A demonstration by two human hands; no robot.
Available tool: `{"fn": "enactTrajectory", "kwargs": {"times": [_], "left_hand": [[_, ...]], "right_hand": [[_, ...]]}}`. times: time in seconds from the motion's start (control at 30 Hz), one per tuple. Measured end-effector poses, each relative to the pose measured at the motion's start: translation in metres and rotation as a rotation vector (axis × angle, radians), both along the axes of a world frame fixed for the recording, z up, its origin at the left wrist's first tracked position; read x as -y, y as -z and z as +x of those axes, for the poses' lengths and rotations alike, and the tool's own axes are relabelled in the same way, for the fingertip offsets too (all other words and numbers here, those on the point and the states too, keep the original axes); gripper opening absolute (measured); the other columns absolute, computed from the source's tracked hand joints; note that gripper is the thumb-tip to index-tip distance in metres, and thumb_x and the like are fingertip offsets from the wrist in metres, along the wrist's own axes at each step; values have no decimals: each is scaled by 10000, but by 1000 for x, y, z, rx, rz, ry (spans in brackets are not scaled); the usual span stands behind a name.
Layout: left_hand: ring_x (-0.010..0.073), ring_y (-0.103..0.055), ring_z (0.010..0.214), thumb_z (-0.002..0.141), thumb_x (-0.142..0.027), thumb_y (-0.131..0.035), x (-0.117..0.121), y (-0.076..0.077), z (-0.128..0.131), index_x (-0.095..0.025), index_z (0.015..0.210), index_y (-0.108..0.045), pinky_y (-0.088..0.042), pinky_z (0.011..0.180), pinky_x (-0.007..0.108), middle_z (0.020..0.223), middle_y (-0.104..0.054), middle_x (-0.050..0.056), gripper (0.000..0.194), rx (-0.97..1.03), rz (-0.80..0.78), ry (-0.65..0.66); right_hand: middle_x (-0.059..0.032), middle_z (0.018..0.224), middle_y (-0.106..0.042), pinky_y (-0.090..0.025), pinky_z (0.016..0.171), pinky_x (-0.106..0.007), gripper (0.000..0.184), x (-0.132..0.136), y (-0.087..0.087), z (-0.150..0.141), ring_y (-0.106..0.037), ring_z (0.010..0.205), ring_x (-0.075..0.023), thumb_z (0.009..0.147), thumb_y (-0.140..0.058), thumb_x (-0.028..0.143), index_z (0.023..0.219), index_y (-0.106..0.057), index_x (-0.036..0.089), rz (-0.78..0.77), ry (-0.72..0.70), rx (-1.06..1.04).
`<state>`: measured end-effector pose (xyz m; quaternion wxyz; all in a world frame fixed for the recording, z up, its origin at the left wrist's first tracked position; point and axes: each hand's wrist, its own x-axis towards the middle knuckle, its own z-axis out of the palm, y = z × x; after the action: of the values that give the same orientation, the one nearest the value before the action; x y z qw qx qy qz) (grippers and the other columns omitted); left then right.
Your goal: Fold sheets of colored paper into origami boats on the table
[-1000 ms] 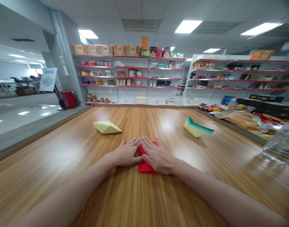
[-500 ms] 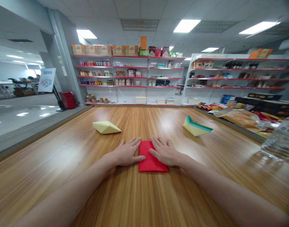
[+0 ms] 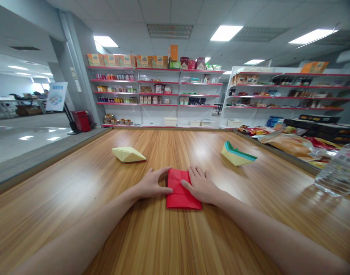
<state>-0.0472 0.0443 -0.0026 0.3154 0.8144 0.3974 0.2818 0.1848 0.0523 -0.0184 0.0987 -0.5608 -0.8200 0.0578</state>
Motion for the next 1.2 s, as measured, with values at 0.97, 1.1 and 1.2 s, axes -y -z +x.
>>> {"fn": "enactTrajectory", "kwargs": {"times": [0.97,1.1,1.2], "left_hand": [[156,-630,803,741,-153,-602,-23,13,-2,-139,1063,-597,-505,671,264,890,-653,81,322,1004,-288,-416],[177,-622,854,722,-168,-562,-26,15,-8,-132,913,-672,-495,726,282,880,-670,74,223,786,20,-556],[195,-632,847,720,-184,-587,-24,13,-13,-146,861,-717,-492,789,317,877,-697,71,195,511,28,-343]], "right_hand": [[-9,1308,-543,-316,1081,-483,489,-1,-14,-1,-470,1250,-198,866,-349,97,1290,-513,276,273,-488,-263],[-32,1278,-570,-370,1072,-396,478,-7,-7,0,-503,1220,-182,834,-382,77,1249,-566,223,165,-552,-227],[-36,1298,-552,-359,1082,-407,491,-6,-9,0,-487,1236,-192,828,-395,76,1273,-546,219,159,-544,-219]]}}
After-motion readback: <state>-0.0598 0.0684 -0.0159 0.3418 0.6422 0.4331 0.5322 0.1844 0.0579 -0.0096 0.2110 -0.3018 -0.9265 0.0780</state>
